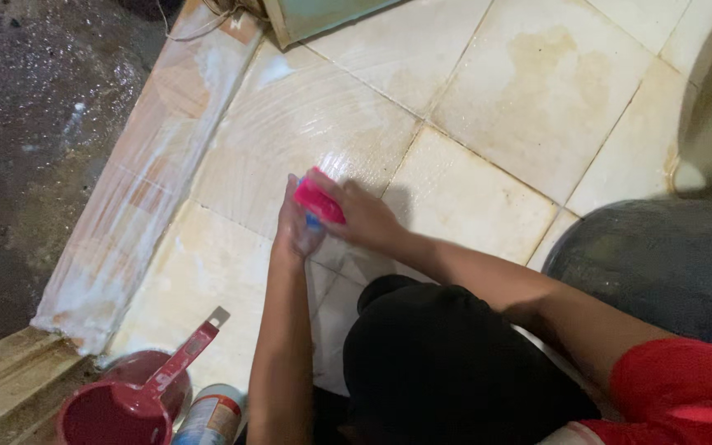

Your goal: The person scrubs a tiled floor using a pink scrub brush and a blue sponge. They apply a white cleaning agent and repeatedly scrub the same area, occasionally dipping the brush into a red bucket.

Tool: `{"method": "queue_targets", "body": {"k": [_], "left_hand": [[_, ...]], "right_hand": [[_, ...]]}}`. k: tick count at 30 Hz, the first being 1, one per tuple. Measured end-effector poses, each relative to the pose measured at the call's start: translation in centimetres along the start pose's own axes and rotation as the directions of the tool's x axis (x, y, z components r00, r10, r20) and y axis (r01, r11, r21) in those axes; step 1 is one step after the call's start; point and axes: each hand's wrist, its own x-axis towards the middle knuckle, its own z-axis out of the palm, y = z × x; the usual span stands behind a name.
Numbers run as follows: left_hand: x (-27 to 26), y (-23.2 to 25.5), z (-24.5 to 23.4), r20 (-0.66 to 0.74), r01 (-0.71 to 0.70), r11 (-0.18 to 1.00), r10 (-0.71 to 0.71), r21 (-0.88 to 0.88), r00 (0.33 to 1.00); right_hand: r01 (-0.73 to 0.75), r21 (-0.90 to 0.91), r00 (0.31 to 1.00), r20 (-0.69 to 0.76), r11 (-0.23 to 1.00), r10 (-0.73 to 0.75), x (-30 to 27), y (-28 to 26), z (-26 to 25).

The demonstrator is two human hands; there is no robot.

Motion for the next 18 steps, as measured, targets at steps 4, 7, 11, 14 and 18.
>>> {"method": "queue_targets", "body": {"k": [4,7,11,14,18], "left_hand": [[-0.3,-0.8,-0.9,-0.207,0.116,0.949,-0.055,0.293,0.977],[0.2,-1.7,-5.3,-0.176,0.127,0.948,-0.077,0.291,0.981],[0.7,0.9,-12.4,-0.135,-0.330,0.721,0.505,0.609,0.853],[-1.0,5.6,-14.8,-0.174,-0.304,0.370,0.838,0.878,0.516],[-3.6,8.2,-11.3,-0.292,-0.003,0.304,0.917,0.953,0.271]], "right_hand": [[0.188,-0.184,0.976,-0.076,0.965,-0.204,0.9,4.3,-0.7],[0.109,-0.289,0.964,-0.203,0.951,-0.172,1.0,9.7,-4.9],[-0.342,-0.348,0.872,-0.464,0.873,0.157,2.5,18.9,-16.0],[-0.558,-0.138,0.642,-0.697,0.818,0.320,5.9,22.9,-18.2],[-0.368,-0.103,0.783,-0.570,0.924,0.248,6.3,19.6,-5.0]]}}
